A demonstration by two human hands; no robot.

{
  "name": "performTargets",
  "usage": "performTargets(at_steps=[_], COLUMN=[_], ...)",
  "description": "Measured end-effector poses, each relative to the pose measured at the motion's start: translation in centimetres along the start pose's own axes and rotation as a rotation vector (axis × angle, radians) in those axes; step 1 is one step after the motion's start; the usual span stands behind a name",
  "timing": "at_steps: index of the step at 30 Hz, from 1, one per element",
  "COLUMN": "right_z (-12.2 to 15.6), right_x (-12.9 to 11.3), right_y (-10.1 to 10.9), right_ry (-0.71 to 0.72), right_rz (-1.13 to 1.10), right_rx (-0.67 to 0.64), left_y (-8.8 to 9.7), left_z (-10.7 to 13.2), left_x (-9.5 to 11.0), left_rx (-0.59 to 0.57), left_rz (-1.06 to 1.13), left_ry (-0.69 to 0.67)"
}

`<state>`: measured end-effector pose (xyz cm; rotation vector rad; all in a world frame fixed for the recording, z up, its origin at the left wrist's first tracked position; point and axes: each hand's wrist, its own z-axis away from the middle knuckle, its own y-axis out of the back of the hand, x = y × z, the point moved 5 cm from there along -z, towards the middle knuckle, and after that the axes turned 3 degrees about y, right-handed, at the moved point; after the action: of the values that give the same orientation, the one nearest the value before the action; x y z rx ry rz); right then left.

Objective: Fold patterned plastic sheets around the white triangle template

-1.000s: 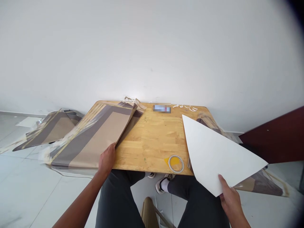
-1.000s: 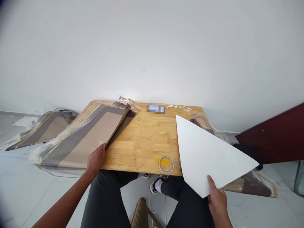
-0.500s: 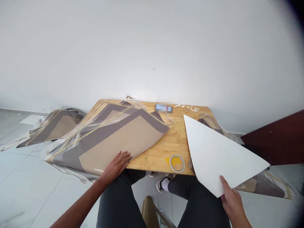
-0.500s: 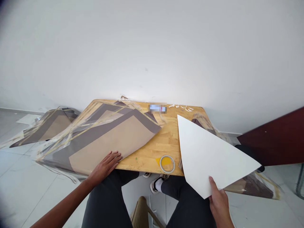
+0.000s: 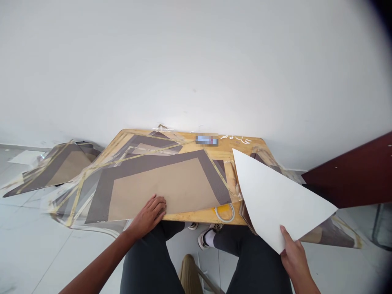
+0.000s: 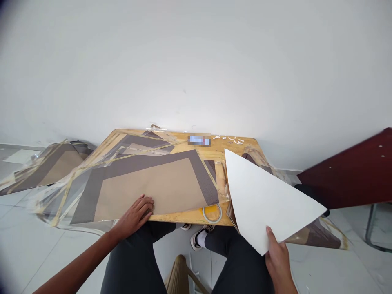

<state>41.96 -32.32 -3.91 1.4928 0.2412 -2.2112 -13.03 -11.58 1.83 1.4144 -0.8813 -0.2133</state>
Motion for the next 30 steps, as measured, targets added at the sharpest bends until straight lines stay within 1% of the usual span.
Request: performTargets(at_steps=[3, 9, 11, 13, 15, 17, 19, 22, 25, 30], right_z=[-0.3, -0.6, -0.7, -0.8, -1.0, -1.2, -1.4, -1.5, -1.5, -1.6], right_x=[0.2, 0.5, 0.5, 0.6, 0.8, 1.0, 1.1, 1.1, 1.1, 1.3], right_y=[0.5, 0.6, 0.5, 0.5, 0.6, 0.8, 0.9, 0.9, 0.7, 0.9], right_ry=[-0.005, 0.023, 0.019, 0.018, 0.013, 0.001, 0.002, 0.019, 0.009, -0.003], right_rz=[-0.028, -0.094, -0.134, -0.17, -0.197, -0.218, -0.233, -0.249, -0.267, -0.271], right_rx=[0.012, -0.041, -0.058, -0.065, -0.06, -0.047, -0.038, -0.035, -0.023, -0.005], left_y=[-0.4, 0.1, 0.2, 0.1, -0.2, -1.0, -2.2, -4.0, -5.0, -5.5], left_z=[0.1, 0.8, 1.0, 1.0, 0.7, 0.0, -1.0, -2.6, -3.8, -5.3], left_x=[-0.1, -0.6, -0.7, -0.5, 0.2, 1.5, 3.0, 4.8, 5.7, 6.7], left_rx=[-0.011, -0.02, -0.006, 0.033, 0.085, 0.12, 0.12, 0.086, 0.085, 0.077], left_rz=[-0.012, 0.028, 0.006, -0.025, -0.047, -0.066, -0.089, -0.112, -0.111, -0.096], left_ry=[-0.011, -0.023, -0.007, 0.032, 0.077, 0.098, 0.092, 0.092, 0.121, 0.106])
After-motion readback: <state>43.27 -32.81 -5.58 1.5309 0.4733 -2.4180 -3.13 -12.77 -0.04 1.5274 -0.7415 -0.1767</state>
